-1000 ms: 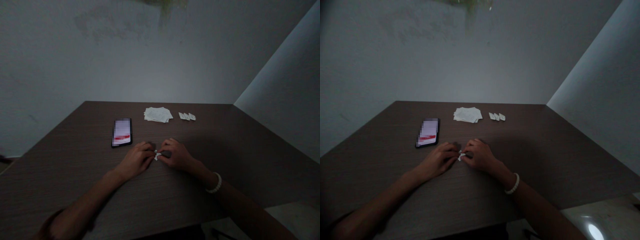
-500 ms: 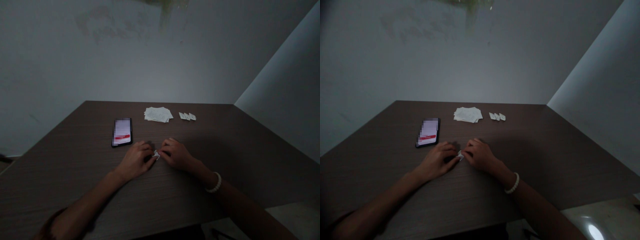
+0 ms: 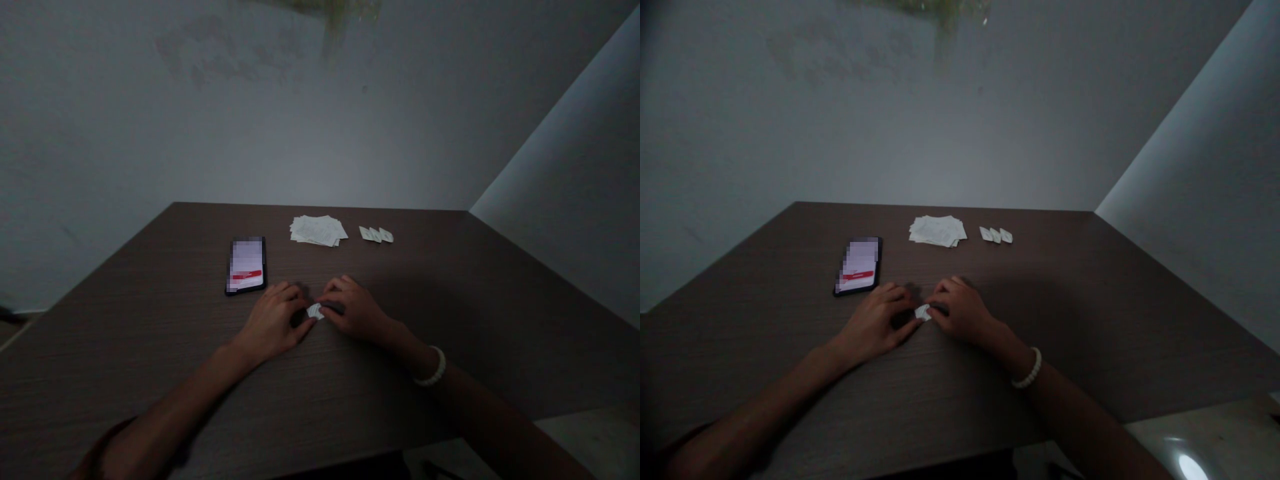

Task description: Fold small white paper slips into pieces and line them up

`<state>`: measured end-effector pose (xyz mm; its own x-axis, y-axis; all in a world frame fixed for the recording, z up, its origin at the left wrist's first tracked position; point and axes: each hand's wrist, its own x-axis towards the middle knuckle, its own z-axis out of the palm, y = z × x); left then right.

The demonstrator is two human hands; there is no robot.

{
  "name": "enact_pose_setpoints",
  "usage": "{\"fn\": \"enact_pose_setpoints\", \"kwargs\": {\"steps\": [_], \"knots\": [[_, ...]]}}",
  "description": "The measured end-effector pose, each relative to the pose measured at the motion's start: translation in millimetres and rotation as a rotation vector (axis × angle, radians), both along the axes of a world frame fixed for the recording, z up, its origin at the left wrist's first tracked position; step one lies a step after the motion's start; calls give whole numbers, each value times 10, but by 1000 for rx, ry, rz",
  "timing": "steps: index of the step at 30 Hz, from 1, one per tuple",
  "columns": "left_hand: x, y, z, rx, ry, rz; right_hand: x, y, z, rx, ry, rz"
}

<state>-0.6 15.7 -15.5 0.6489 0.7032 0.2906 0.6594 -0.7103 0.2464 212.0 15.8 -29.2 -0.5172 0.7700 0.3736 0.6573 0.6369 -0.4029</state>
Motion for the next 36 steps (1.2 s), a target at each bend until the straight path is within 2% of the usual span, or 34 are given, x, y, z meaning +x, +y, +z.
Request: {"fn": "enact_pose_setpoints", "kwargs": {"steps": [8, 13, 20, 25, 28, 32, 36], "knots": [[2, -38, 1, -119, -150, -7, 16, 26, 33, -113, 182, 34], [3, -50, -3, -194, -276, 12, -18, 16, 72, -176, 280, -112], [28, -21, 50, -195, -306, 20, -45, 6, 90, -210, 376, -194], [12, -16, 67, -203, -329, -37, -47, 10, 75, -368, 525, -158], [2, -16, 71, -227, -364, -35, -48, 12, 57, -406, 593, -115], [-2, -18, 82, -275, -400, 9, -50, 1, 52, -394, 599, -100], [1, -30, 101, -301, -432, 34, -52, -19, 90, -294, 489, -97]]}}
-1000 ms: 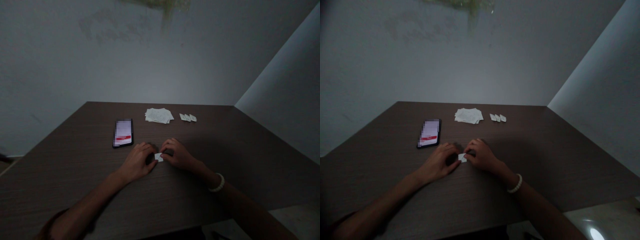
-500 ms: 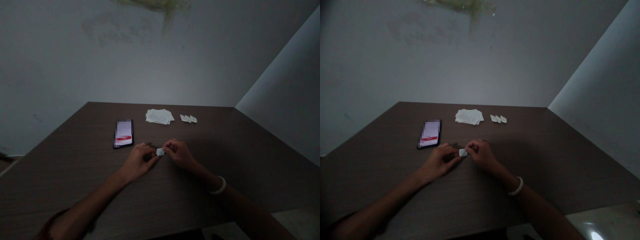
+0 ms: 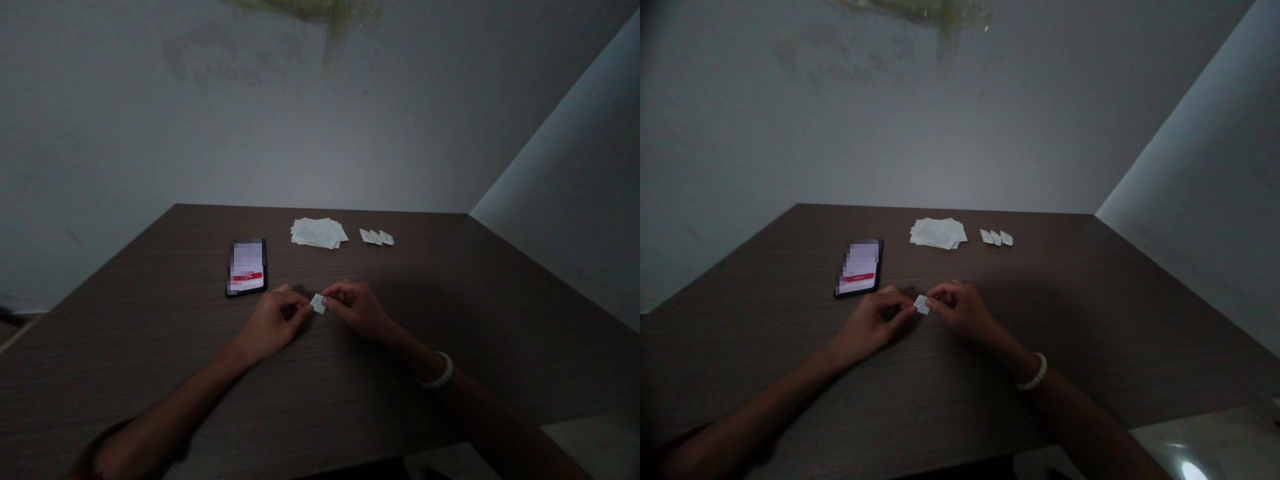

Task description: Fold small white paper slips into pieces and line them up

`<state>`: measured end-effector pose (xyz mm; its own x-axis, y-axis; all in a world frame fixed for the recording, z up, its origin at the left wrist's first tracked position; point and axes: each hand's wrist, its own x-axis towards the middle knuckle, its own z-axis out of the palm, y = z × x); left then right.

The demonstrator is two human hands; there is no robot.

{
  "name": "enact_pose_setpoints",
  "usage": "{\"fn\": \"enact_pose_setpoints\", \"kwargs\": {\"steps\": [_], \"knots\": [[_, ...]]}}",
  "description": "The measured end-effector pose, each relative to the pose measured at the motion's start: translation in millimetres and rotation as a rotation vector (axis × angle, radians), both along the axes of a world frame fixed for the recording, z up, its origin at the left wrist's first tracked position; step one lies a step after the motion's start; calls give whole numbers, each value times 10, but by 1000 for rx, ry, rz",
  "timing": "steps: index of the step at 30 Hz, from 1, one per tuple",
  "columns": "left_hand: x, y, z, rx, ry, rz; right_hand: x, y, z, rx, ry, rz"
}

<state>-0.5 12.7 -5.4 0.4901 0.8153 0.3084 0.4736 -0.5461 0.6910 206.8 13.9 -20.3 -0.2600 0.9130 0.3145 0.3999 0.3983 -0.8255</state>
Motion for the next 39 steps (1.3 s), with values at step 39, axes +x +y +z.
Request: {"fn": "enact_pose_setpoints", "kwargs": {"steps": [39], "knots": [[31, -24, 31, -192, -131, 27, -76, -103, 59, 89, -51, -64]]}}
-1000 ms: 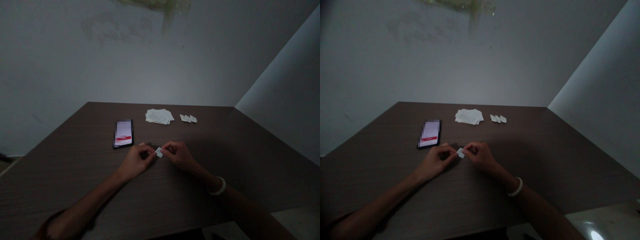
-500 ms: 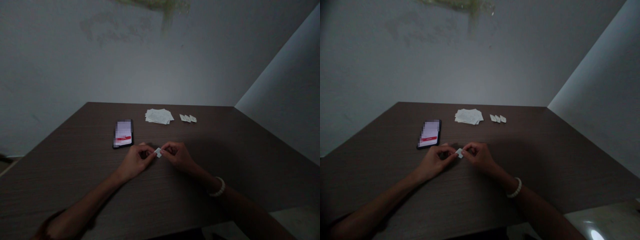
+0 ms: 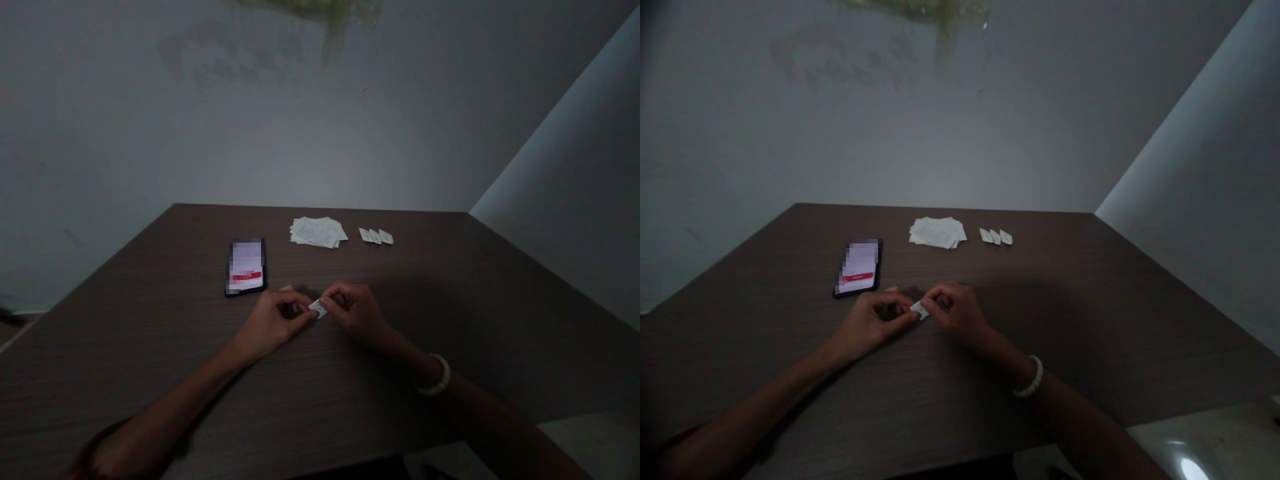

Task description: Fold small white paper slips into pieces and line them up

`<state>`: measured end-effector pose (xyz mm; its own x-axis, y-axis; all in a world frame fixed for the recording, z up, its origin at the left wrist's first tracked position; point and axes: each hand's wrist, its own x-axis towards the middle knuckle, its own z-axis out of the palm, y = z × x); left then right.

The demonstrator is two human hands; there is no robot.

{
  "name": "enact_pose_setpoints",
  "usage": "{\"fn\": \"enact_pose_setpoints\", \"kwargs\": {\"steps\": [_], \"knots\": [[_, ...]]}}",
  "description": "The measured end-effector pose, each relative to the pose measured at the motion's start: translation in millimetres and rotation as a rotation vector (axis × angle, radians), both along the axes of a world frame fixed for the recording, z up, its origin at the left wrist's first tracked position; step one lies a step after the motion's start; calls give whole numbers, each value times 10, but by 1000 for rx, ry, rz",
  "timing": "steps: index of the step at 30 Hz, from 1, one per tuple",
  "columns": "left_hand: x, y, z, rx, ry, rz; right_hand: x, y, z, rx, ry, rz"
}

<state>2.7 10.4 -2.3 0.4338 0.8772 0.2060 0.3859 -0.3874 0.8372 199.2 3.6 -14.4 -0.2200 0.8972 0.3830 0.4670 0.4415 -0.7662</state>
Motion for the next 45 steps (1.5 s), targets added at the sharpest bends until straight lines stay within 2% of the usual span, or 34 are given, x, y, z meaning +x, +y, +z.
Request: {"fn": "enact_pose_setpoints", "kwargs": {"steps": [7, 16, 21, 25, 28, 33, 37, 40, 45], "knots": [[6, -14, 45, -33, -40, 1, -6, -11, -10, -79, 114, 34], [-32, -4, 16, -133, -144, -58, -59, -25, 31, -381, 420, 146], [-24, -16, 68, -128, -158, -70, -89, 0, -53, -579, 559, 159], [-26, -16, 91, -109, -158, -96, -94, 18, -83, -649, 605, 178], [-27, -20, 98, -121, -161, -87, -76, 12, -42, -585, 563, 162], [-20, -27, 106, -105, -138, -10, -37, -17, 7, -296, 345, 106], [-24, -29, 118, -66, -98, 14, -33, -42, 38, -146, 187, 36], [-39, -31, 129, -48, -80, 7, -32, -50, 65, -95, 140, 40], [-69, -33, 133, 1, -78, 37, 8, -22, 36, -104, 107, 55]]}}
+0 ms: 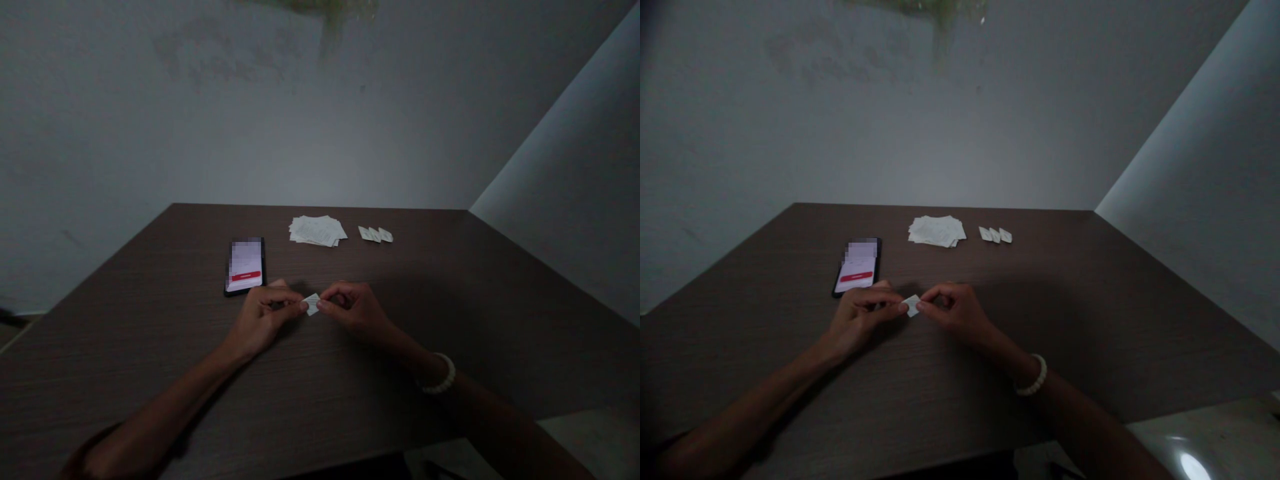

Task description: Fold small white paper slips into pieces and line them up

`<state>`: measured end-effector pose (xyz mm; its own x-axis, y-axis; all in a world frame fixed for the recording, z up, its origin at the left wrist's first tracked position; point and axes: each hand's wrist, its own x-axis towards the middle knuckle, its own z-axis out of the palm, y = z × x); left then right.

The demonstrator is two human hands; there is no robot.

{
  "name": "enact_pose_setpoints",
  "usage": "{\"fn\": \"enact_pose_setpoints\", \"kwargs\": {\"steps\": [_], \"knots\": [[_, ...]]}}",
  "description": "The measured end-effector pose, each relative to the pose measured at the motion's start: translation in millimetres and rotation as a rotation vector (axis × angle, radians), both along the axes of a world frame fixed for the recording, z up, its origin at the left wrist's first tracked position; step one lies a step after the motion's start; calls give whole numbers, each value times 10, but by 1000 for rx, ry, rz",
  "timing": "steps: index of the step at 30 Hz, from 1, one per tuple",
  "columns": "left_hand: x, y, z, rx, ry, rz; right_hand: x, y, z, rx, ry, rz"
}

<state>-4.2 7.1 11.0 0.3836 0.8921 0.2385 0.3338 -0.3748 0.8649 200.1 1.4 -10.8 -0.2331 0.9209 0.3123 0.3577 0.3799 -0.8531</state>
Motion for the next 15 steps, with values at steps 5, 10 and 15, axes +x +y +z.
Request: {"fn": "enact_pose_setpoints", "kwargs": {"steps": [5, 10, 15], "knots": [[33, 1, -9, 145, 115, -5, 36, 31, -22, 76, -94, -17], [53, 12, -20, 222, 117, -54, 25, 41, -29, 174, -146, -30], [36, 17, -15, 133, 62, -78, 10, 40, -41, 135, -134, 4]]}}
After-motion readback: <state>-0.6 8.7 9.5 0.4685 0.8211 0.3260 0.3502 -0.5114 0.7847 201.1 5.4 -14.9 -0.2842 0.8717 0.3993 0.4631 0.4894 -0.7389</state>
